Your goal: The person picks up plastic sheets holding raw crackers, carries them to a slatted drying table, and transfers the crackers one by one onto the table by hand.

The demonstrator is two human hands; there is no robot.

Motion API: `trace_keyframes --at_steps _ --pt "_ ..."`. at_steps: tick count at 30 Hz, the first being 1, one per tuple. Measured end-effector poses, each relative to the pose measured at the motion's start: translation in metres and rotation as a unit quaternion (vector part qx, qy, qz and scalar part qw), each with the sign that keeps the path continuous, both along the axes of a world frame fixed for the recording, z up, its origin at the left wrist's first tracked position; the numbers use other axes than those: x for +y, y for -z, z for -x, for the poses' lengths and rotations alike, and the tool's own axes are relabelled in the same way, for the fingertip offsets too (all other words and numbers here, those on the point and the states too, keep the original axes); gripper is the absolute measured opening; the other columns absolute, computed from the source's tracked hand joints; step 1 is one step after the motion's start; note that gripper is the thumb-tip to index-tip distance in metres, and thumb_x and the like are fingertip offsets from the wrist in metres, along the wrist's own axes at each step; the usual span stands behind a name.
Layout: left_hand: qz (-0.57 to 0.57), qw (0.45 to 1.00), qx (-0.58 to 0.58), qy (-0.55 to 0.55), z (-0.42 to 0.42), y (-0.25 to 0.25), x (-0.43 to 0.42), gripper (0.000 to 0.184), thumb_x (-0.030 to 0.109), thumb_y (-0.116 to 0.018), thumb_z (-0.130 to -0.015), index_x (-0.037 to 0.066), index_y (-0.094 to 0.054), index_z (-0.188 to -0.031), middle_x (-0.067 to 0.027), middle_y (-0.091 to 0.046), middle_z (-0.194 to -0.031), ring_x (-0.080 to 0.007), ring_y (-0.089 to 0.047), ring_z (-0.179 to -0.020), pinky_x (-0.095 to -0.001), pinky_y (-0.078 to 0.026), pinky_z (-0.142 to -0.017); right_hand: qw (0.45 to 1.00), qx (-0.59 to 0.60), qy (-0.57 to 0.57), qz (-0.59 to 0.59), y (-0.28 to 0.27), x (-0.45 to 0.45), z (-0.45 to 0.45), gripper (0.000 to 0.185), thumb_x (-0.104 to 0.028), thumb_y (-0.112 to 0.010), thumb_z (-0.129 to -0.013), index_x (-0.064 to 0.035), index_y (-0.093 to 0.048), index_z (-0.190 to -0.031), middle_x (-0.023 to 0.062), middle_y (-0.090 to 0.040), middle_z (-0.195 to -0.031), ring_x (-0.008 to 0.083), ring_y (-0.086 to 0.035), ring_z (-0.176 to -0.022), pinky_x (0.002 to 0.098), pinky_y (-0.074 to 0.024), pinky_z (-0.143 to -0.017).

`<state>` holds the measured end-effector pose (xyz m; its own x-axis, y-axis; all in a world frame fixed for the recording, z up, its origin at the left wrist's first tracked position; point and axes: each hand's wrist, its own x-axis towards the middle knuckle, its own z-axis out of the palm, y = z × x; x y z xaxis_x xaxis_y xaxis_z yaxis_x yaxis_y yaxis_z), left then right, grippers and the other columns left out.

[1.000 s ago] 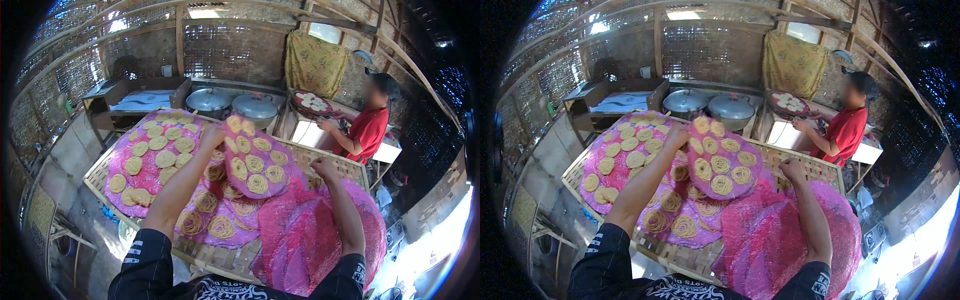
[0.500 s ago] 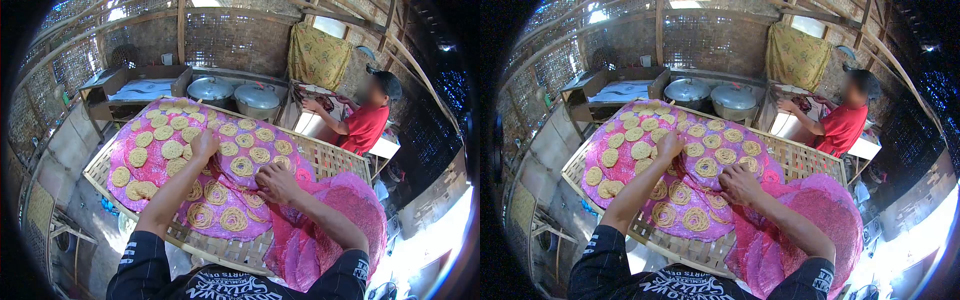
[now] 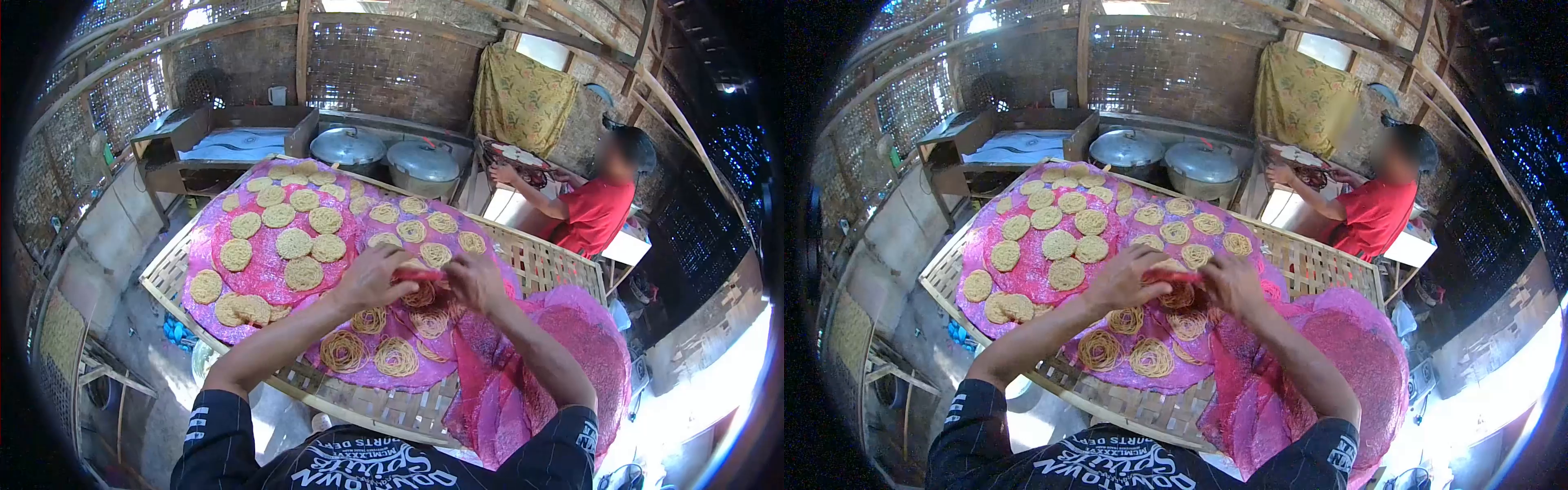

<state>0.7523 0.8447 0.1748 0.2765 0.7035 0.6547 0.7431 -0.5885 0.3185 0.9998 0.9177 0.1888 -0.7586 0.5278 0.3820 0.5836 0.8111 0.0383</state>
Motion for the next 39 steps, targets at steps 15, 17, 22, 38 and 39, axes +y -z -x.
trace_keyframes --at_steps 15,17,22,38,39 --pt "-0.099 0.994 -0.003 -0.038 -0.023 -0.012 0.082 0.009 0.013 -0.066 -0.077 0.007 -0.068 -0.083 -0.0096 -0.064 -0.082 -0.0302 -0.064 -0.079 -0.0412 -0.052 -0.068 0.704 0.422 0.088 0.565 0.068 -0.031 0.028 0.031 -0.017 -0.055 -0.094 -0.0055 -0.052 -0.123 0.0100 -0.064 -0.104 0.0262 -0.066 -0.089 0.0365 -0.0551 -0.069" --pt "-0.127 0.991 0.006 -0.032 -0.024 -0.018 0.093 0.009 0.013 -0.065 -0.077 0.007 -0.068 -0.084 -0.0094 -0.064 -0.083 -0.0300 -0.064 -0.079 -0.0406 -0.052 -0.067 0.581 0.544 0.142 0.588 0.062 -0.008 0.044 0.033 -0.026 -0.048 -0.098 -0.0058 -0.052 -0.123 0.0104 -0.064 -0.107 0.0275 -0.066 -0.094 0.0380 -0.0558 -0.074" --pt "-0.174 0.985 -0.002 -0.007 -0.024 -0.052 0.097 0.017 0.008 -0.067 -0.074 0.007 -0.071 -0.091 -0.0086 -0.068 -0.091 -0.0294 -0.065 -0.084 -0.0373 -0.054 -0.072 0.325 0.746 0.016 0.581 0.052 0.045 0.079 0.048 -0.048 -0.035 -0.098 -0.0123 -0.055 -0.123 0.0121 -0.059 -0.119 0.0282 -0.062 -0.097 0.0488 -0.0553 -0.075" --pt "-0.290 0.953 0.062 0.068 -0.003 -0.063 0.012 0.028 0.007 -0.068 -0.075 0.010 -0.070 -0.102 -0.0022 -0.067 -0.102 -0.0199 -0.065 -0.091 -0.0320 -0.056 -0.073 0.242 0.850 -0.154 0.443 0.023 0.062 0.081 0.069 -0.069 -0.039 -0.087 -0.0094 -0.060 -0.115 0.0092 -0.061 -0.114 0.0255 -0.060 -0.101 0.0408 -0.0516 -0.088" --pt "-0.297 0.950 0.068 0.067 0.001 -0.067 0.018 0.029 0.007 -0.068 -0.075 0.009 -0.070 -0.103 -0.0027 -0.066 -0.103 -0.0198 -0.065 -0.091 -0.0313 -0.056 -0.072 0.245 0.854 -0.134 0.438 0.014 0.065 0.081 0.069 -0.069 -0.039 -0.087 -0.0094 -0.060 -0.115 0.0092 -0.061 -0.114 0.0255 -0.060 -0.101 0.0409 -0.0515 -0.089"
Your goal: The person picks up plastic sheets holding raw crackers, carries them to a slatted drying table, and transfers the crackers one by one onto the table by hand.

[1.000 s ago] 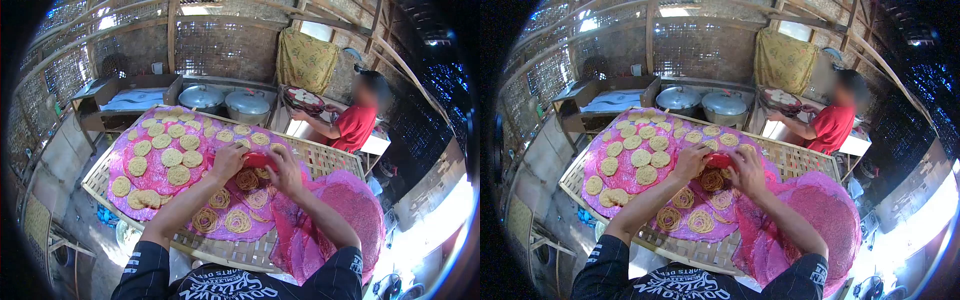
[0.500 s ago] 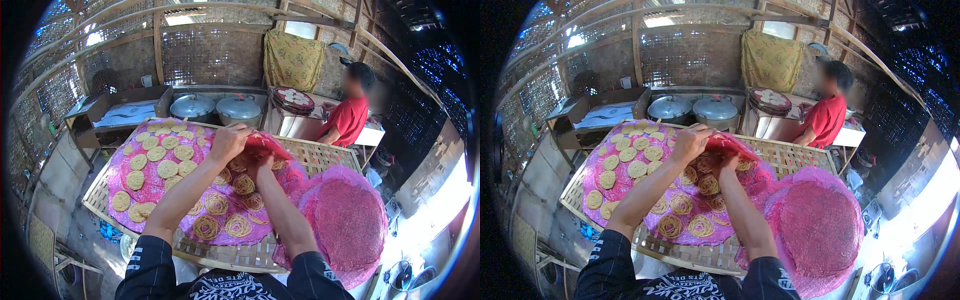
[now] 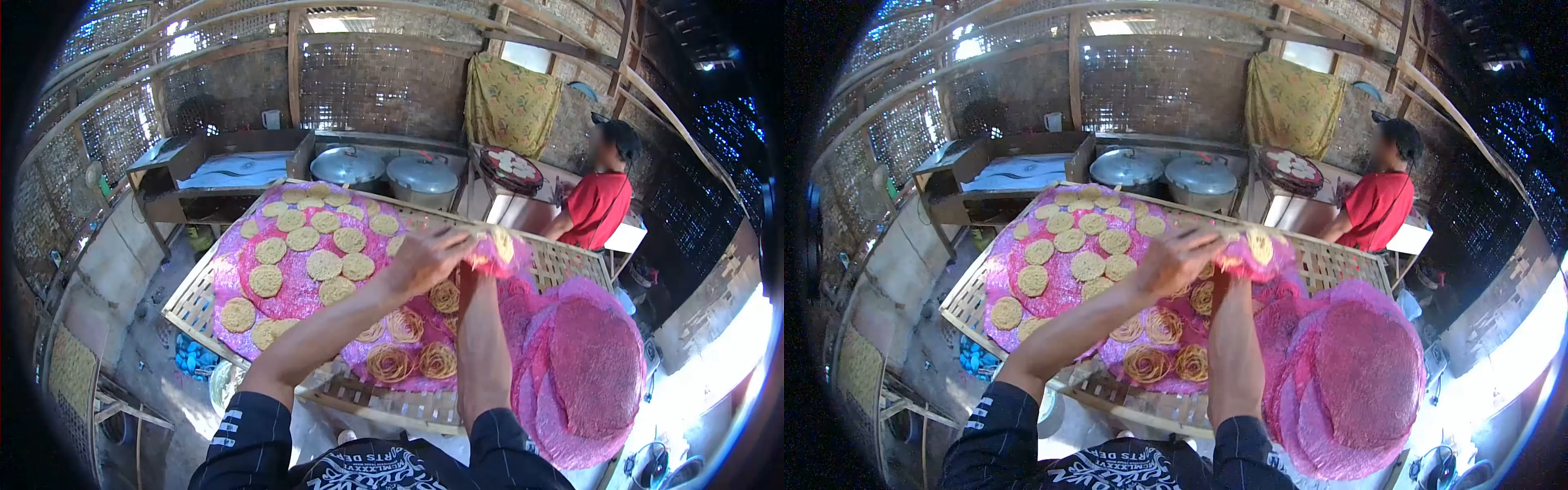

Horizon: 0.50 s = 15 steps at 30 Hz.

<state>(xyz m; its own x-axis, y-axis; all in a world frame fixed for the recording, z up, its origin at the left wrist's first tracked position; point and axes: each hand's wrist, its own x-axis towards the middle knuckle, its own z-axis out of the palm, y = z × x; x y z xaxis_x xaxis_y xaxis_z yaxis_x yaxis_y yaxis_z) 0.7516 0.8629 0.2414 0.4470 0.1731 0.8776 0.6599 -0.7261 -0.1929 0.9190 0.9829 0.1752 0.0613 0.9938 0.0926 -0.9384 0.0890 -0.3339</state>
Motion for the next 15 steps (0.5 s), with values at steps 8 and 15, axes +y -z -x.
trace_keyframes --at_steps 8,15 --pt "0.006 0.998 0.054 0.031 0.015 -0.007 0.022 0.031 0.010 -0.067 -0.075 0.011 -0.068 -0.106 -0.0013 -0.065 -0.105 -0.0209 -0.065 -0.093 -0.0333 -0.056 -0.072 0.997 -0.036 0.032 0.054 -0.021 0.002 0.010 0.069 -0.069 -0.039 -0.088 -0.0091 -0.059 -0.115 0.0094 -0.061 -0.115 0.0257 -0.060 -0.102 0.0413 -0.0512 -0.089" --pt "0.038 0.999 0.023 0.011 0.001 0.037 0.017 0.034 0.011 -0.065 -0.075 0.013 -0.068 -0.109 -0.0017 -0.065 -0.107 -0.0225 -0.063 -0.098 -0.0358 -0.054 -0.075 0.997 -0.032 0.034 0.069 -0.002 -0.010 0.010 0.068 -0.068 -0.040 -0.088 -0.0088 -0.059 -0.116 0.0096 -0.061 -0.116 0.0259 -0.060 -0.103 0.0416 -0.0509 -0.090"
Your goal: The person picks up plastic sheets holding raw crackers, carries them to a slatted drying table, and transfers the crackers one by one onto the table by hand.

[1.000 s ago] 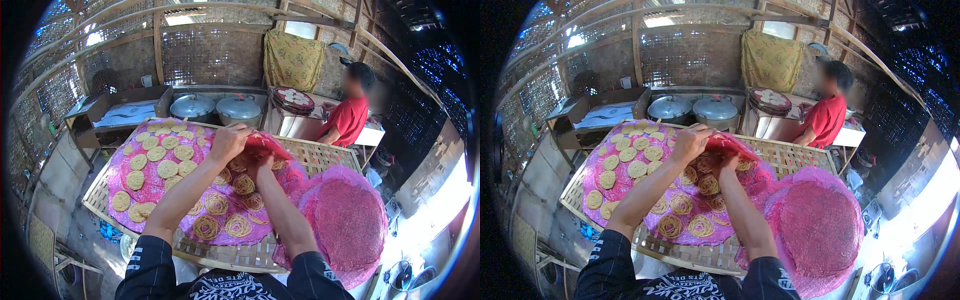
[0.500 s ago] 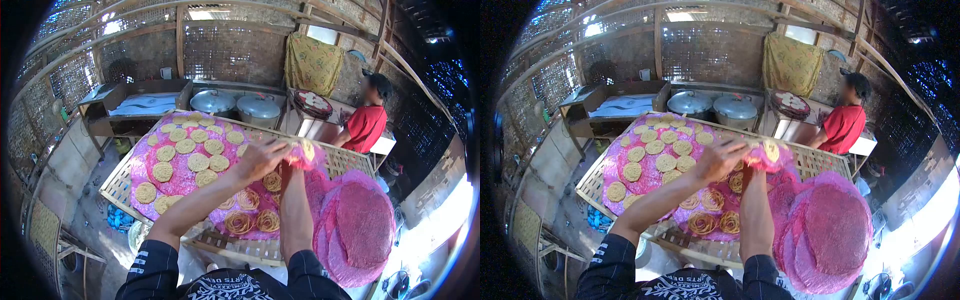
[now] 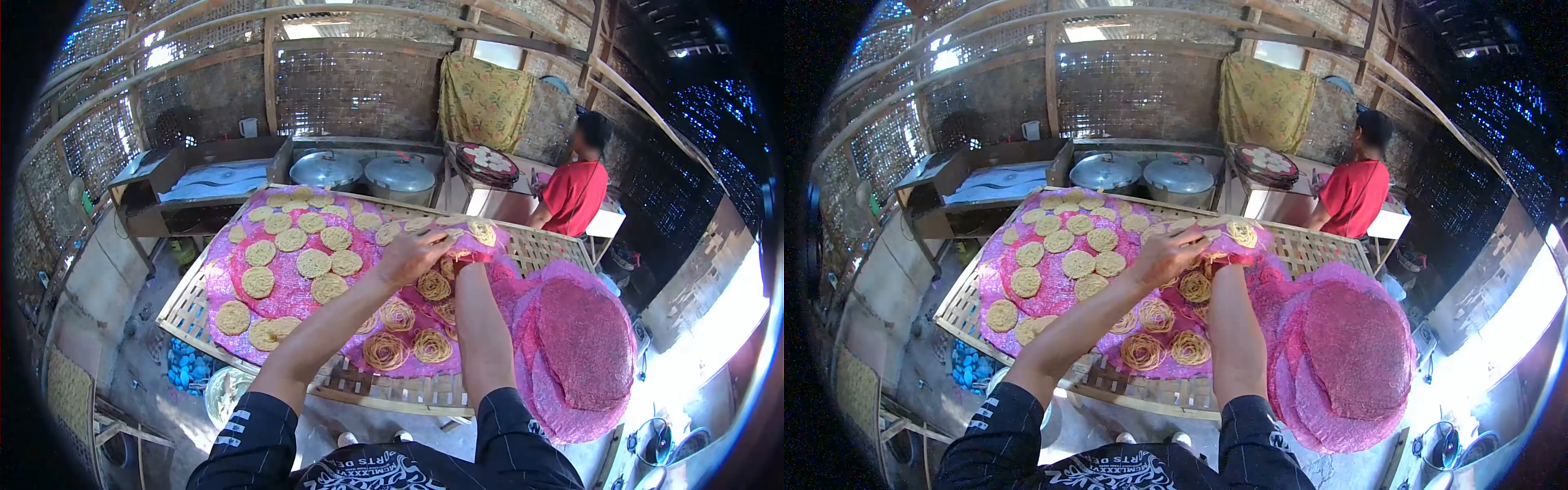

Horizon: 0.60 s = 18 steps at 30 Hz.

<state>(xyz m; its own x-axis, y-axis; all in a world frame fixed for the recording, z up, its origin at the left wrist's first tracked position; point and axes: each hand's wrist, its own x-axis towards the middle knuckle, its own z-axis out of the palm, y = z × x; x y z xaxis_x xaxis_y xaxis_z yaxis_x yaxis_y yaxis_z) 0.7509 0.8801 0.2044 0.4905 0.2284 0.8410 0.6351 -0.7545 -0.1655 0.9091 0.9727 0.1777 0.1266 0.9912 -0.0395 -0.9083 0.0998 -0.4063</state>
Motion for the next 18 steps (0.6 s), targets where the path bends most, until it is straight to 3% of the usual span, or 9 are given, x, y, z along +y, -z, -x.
trace_keyframes --at_steps 7,18 --pt "-0.020 0.999 -0.016 -0.025 0.001 -0.073 0.004 0.024 0.009 -0.066 -0.078 0.011 -0.071 -0.101 -0.0038 -0.068 -0.095 -0.0206 -0.066 -0.084 -0.0332 -0.056 -0.065 0.999 0.002 0.028 -0.034 -0.047 0.027 -0.014 0.068 -0.068 -0.040 -0.088 -0.0085 -0.058 -0.116 0.0098 -0.060 -0.117 0.0261 -0.060 -0.104 0.0420 -0.0506 -0.091" --pt "-0.105 0.991 -0.010 -0.080 0.006 -0.157 -0.049 0.023 0.009 -0.067 -0.078 0.012 -0.072 -0.100 -0.0033 -0.069 -0.100 -0.0206 -0.068 -0.086 -0.0330 -0.057 -0.071 0.992 0.013 0.049 -0.120 -0.128 0.079 0.002 0.068 -0.067 -0.040 -0.089 -0.0081 -0.058 -0.117 0.0101 -0.060 -0.118 0.0264 -0.059 -0.105 0.0426 -0.0502 -0.092"
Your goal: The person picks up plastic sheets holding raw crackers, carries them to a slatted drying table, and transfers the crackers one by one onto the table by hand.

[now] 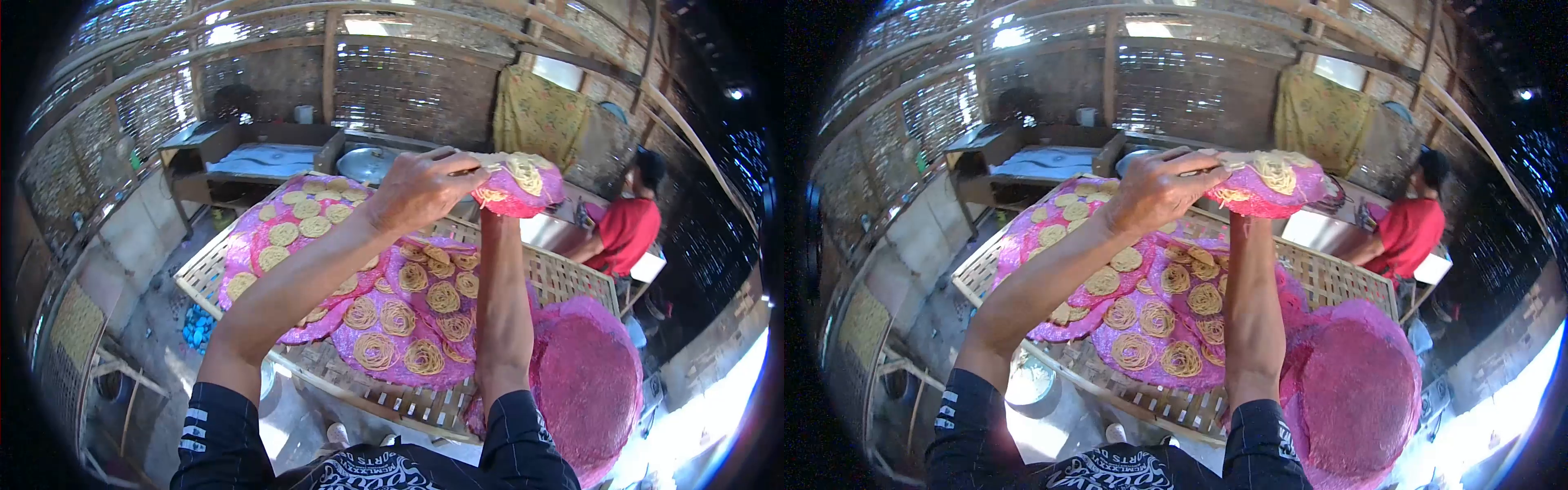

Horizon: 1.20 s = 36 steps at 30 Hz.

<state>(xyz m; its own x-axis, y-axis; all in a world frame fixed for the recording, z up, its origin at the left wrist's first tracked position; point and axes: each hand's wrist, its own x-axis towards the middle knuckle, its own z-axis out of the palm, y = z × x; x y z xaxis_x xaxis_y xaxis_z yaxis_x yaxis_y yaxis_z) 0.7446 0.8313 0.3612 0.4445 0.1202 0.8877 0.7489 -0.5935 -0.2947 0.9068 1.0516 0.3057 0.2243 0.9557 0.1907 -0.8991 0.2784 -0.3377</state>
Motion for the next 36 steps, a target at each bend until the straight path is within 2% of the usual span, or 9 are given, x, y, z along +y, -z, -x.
trace_keyframes --at_steps 3,8,11,12,19,22,23,27,36 --pt "-0.038 0.999 -0.004 -0.035 0.021 -0.002 -0.020 0.024 0.012 -0.066 -0.076 0.012 -0.068 -0.100 0.0004 -0.065 -0.096 -0.0166 -0.066 -0.085 -0.0305 -0.056 -0.064 1.000 -0.011 -0.015 -0.023 -0.007 -0.001 0.028 0.068 -0.067 -0.040 -0.089 -0.0080 -0.058 -0.117 0.0102 -0.059 -0.118 0.0265 -0.059 -0.105 0.0427 -0.0501 -0.092" --pt "-0.072 0.994 -0.020 -0.076 0.066 0.004 -0.104 0.027 0.009 -0.067 -0.067 0.012 -0.068 -0.095 -0.0005 -0.063 -0.092 -0.0193 -0.064 -0.088 -0.0302 -0.055 -0.068 0.994 -0.057 -0.068 -0.070 -0.009 -0.035 0.101 0.068 -0.067 -0.040 -0.089 -0.0078 -0.057 -0.118 0.0103 -0.059 -0.119 0.0266 -0.059 -0.106 0.0430 -0.0499 -0.092" --pt "-0.043 0.991 -0.031 -0.124 0.102 0.018 -0.168 0.028 0.014 -0.067 -0.064 0.010 -0.066 -0.091 -0.0014 -0.061 -0.090 -0.0203 -0.062 -0.087 -0.0322 -0.053 -0.072 0.981 -0.102 -0.131 -0.103 -0.006 -0.088 0.168 0.068 -0.067 -0.040 -0.089 -0.0076 -0.057 -0.118 0.0104 -0.059 -0.119 0.0267 -0.059 -0.106 0.0431 -0.0497 -0.093" --pt "-0.032 0.988 -0.017 -0.150 0.115 0.022 -0.191 0.032 0.016 -0.064 -0.069 0.008 -0.065 -0.099 -0.0020 -0.061 -0.095 -0.0211 -0.063 -0.090 -0.0347 -0.054 -0.074 0.974 -0.123 -0.152 -0.110 -0.001 -0.110 0.190 0.068 -0.067 -0.040 -0.089 -0.0076 -0.057 -0.118 0.0104 -0.059 -0.120 0.0267 -0.059 -0.106 0.0432 -0.0497 -0.093" --pt "0.032 0.946 0.000 -0.324 0.204 0.068 -0.386 0.029 0.019 -0.061 -0.073 0.007 -0.063 -0.099 -0.0052 -0.058 -0.098 -0.0211 -0.058 -0.094 -0.0317 -0.049 -0.063 0.905 -0.223 -0.337 -0.133 0.068 -0.315 0.359 0.068 -0.067 -0.041 -0.089 -0.0073 -0.057 -0.119 0.0106 -0.059 -0.120 0.0269 -0.058 -0.107 0.0435 -0.0494 -0.094" --pt "0.073 0.915 -0.011 -0.396 0.240 0.089 -0.469 0.030 0.020 -0.060 -0.075 0.006 -0.064 -0.101 -0.0067 -0.060 -0.106 -0.0224 -0.059 -0.099 -0.0306 -0.050 -0.063 0.853 -0.260 -0.433 -0.128 0.105 -0.417 0.430 0.068 -0.066 -0.041 -0.090 -0.0072 -0.057 -0.119 0.0107 -0.058 -0.121 0.0269 -0.058 -0.107 0.0437 -0.0493 -0.094" --pt "0.100 0.902 -0.016 -0.419 0.251 0.096 -0.495 0.034 0.020 -0.060 -0.076 0.006 -0.064 -0.107 -0.0082 -0.060 -0.116 -0.0242 -0.059 -0.108 -0.0310 -0.052 -0.066 0.835 -0.269 -0.465 -0.121 0.116 -0.448 0.451 0.068 -0.066 -0.041 -0.090 -0.0072 -0.057 -0.119 0.0107 -0.058 -0.121 0.0270 -0.058 -0.107 0.0437 -0.0492 -0.094" --pt "0.137 0.848 -0.054 -0.509 0.288 0.126 -0.586 0.044 0.019 -0.057 -0.078 0.010 -0.060 -0.121 -0.0090 -0.058 -0.124 -0.0240 -0.058 -0.113 -0.0325 -0.054 -0.075 0.740 -0.302 -0.591 -0.107 0.162 -0.568 0.525 0.068 -0.066 -0.041 -0.090 -0.0070 -0.056 -0.119 0.0108 -0.058 -0.121 0.0271 -0.058 -0.108 0.0439 -0.0491 -0.094" --pt "0.185 0.684 -0.146 -0.691 0.380 0.186 -0.747 0.048 0.018 -0.060 -0.076 0.014 -0.061 -0.124 -0.0041 -0.061 -0.122 -0.0180 -0.060 -0.108 -0.0263 -0.055 -0.074 0.503 -0.334 -0.792 -0.088 0.244 -0.793 0.680 0.068 -0.066 -0.041 -0.090 -0.0067 -0.056 -0.120 0.0110 -0.058 -0.123 0.0273 -0.058 -0.109 0.0444 -0.0487 -0.095"
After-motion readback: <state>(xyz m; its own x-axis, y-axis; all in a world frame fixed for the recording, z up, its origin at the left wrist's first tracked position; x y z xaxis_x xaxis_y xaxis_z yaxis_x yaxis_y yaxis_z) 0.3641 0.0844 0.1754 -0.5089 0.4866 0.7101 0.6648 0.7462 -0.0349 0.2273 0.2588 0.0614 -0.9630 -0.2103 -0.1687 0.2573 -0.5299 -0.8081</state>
